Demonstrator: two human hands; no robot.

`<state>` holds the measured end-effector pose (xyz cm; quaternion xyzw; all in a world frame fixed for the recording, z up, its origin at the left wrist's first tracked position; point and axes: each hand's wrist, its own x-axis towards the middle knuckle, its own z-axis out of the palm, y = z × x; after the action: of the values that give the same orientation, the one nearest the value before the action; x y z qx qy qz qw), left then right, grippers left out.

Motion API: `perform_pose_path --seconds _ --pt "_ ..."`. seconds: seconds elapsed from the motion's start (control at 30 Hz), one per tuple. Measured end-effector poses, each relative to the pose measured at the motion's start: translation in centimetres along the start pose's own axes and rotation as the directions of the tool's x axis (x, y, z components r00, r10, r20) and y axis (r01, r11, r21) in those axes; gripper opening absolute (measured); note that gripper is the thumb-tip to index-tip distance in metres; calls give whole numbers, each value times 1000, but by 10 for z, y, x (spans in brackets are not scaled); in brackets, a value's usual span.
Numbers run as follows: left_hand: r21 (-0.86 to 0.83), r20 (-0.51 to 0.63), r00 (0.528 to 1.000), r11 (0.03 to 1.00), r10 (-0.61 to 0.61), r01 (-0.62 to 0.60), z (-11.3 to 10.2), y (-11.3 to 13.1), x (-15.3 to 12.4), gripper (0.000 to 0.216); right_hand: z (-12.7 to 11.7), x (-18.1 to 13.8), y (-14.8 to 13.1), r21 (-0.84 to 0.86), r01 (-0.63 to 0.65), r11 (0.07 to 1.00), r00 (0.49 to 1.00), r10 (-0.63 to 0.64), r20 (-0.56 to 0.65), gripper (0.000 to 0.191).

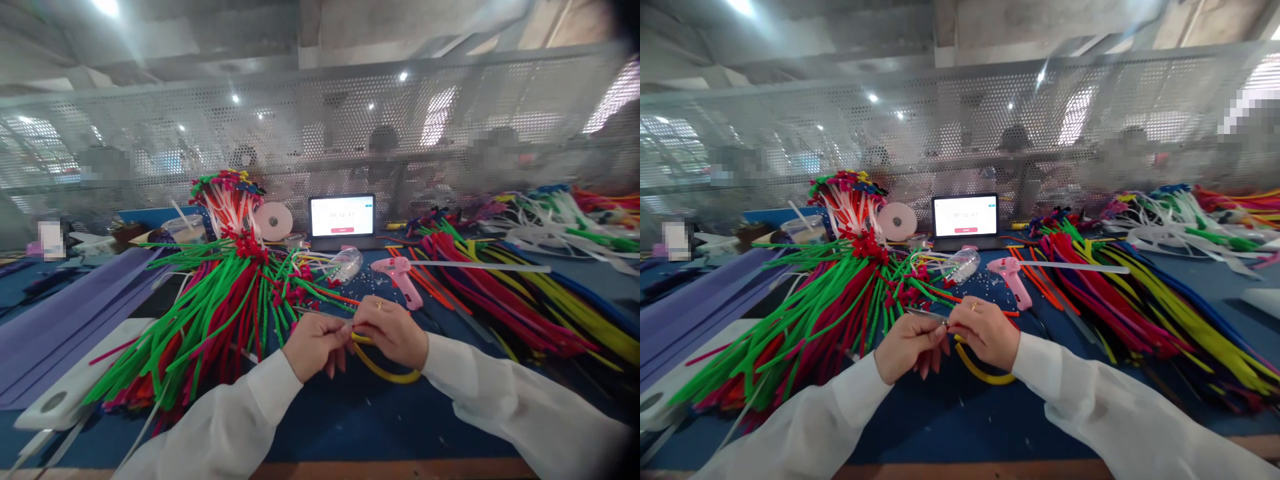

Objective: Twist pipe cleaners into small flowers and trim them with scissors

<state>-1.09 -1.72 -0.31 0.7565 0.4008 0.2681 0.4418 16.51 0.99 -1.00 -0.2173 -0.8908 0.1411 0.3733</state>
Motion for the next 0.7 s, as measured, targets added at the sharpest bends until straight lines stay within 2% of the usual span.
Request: perform_pose_path --seconds 0.07,0.1,0.13,0.17,0.2,0.23,0.27,0.33,0.37,0.4,0.43,0.47,0.5,0.57,0.6,0.63,0.7 --pt "-285 197 972 942 -127 180 1 -1 2 46 -4 -2 2 -228 207 951 977 -212 2 15" --pt "-329 245 960 919 -138 216 1 -1 3 46 -6 -2 3 -270 242 932 969 -248 11 13" --pt "-309 235 963 930 -130 201 1 -2 3 46 -6 -2 3 -263 223 939 973 -230 5 10" --pt "-218 169 980 966 -103 139 0 -2 2 45 -6 -2 3 -204 154 967 987 -159 -9 9" --pt "-53 68 997 997 -44 48 -1 -2 1 44 -5 -1 3 -90 46 995 999 -47 -7 14" --pt "167 -33 998 985 51 -45 -2 -2 -1 41 -3 -1 2 59 -86 995 996 84 28 22" --pt "399 -98 981 910 166 -114 -3 -2 -2 37 -1 0 2 212 -220 952 975 205 91 28" --pt "723 -98 933 669 346 -173 -3 -2 -5 33 4 1 1 426 -415 804 909 346 234 32" --pt "794 -70 920 580 386 -183 -3 -2 -5 31 6 1 1 471 -462 751 886 374 274 30" --pt "821 -55 915 540 401 -187 -3 -2 -6 31 7 1 1 479 -476 738 879 387 277 27" --pt "811 -59 917 554 395 -187 -3 -2 -6 31 7 1 1 452 -461 764 887 385 255 23" --pt "763 -81 927 621 367 -179 -2 -2 -5 32 7 1 2 386 -415 824 909 360 210 20" --pt "667 -113 945 728 308 -158 -1 -2 -4 33 6 1 2 277 -339 899 939 309 149 17" --pt "314 -113 989 948 91 -51 0 -3 -1 37 2 0 3 -40 -117 992 993 118 28 13" --pt "89 -50 998 996 -26 30 0 -3 0 39 -1 0 4 -198 6 980 1000 -6 3 12" --pt "-121 42 993 986 -112 116 0 -4 1 41 -4 -1 4 -323 121 939 992 -127 2 11" --pt "-404 225 960 880 -169 250 0 -3 3 43 -11 -1 4 -451 297 842 948 -315 37 7"
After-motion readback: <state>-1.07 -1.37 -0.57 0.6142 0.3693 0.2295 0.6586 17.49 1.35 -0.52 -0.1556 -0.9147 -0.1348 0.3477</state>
